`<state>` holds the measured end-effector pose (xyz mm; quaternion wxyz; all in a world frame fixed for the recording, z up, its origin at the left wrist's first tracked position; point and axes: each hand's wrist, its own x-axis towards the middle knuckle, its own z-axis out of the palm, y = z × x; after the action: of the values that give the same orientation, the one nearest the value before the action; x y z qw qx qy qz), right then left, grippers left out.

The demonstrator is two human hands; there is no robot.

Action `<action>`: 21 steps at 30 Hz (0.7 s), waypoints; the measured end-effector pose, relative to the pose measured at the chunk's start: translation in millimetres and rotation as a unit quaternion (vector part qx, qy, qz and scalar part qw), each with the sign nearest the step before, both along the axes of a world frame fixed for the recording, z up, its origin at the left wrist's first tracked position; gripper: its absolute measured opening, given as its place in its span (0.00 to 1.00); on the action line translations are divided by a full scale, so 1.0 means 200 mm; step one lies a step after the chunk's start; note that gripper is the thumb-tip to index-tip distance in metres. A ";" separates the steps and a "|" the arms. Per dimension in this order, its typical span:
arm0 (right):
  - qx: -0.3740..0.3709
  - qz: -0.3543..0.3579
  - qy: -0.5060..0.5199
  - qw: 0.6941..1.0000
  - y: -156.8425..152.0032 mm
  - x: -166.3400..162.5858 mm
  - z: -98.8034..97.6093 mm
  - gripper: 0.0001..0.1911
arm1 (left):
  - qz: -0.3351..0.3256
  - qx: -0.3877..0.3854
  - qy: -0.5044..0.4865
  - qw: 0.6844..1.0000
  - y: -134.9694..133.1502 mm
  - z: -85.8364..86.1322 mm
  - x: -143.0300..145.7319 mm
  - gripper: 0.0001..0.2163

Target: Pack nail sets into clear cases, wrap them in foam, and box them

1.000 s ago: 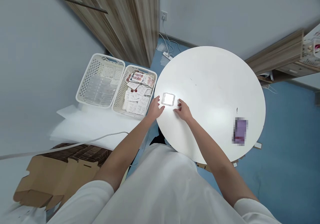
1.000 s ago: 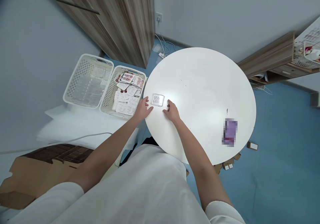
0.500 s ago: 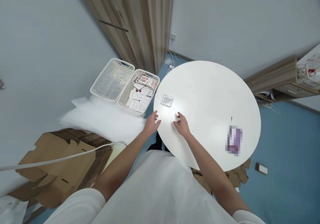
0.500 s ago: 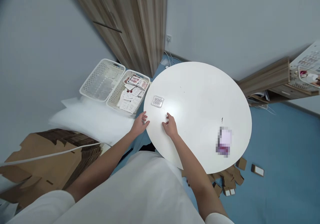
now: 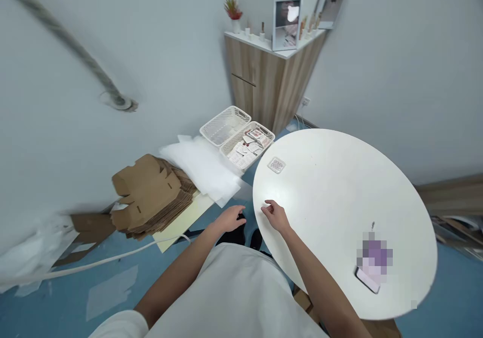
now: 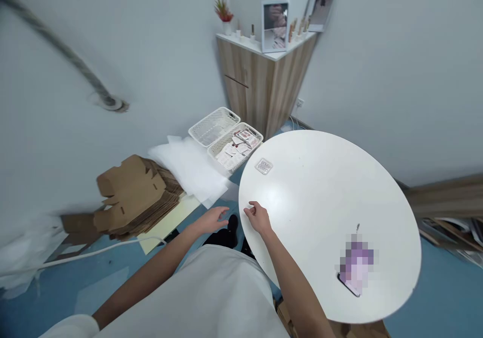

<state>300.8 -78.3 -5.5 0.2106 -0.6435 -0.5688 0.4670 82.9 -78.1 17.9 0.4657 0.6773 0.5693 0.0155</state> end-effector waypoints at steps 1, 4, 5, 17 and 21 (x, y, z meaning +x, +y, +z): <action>-0.003 0.016 -0.009 1.000 0.01 -0.01 0.00 0.19 | 0.000 -0.004 0.009 1.000 -0.03 0.01 -0.03 0.24; 0.002 0.066 -0.031 0.997 0.04 -0.07 0.00 0.17 | 0.043 0.006 0.027 0.999 -0.08 0.01 -0.13 0.24; 0.006 0.085 -0.034 0.996 0.06 -0.09 0.01 0.17 | 0.069 0.017 0.031 0.997 -0.10 0.01 -0.16 0.24; 0.067 0.313 -0.138 0.937 0.36 -0.73 -0.06 0.22 | 0.175 0.096 0.109 0.974 -0.03 -0.11 -0.49 0.22; 0.065 0.348 -0.225 0.908 0.45 -0.90 -0.09 0.23 | 0.110 0.112 0.149 0.976 0.09 -0.13 -0.55 0.22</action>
<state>120.0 11.1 -23.4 -0.0579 -0.4778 -0.8178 0.3154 -27.6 -59.7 -8.0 0.2927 0.6532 0.6978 0.0291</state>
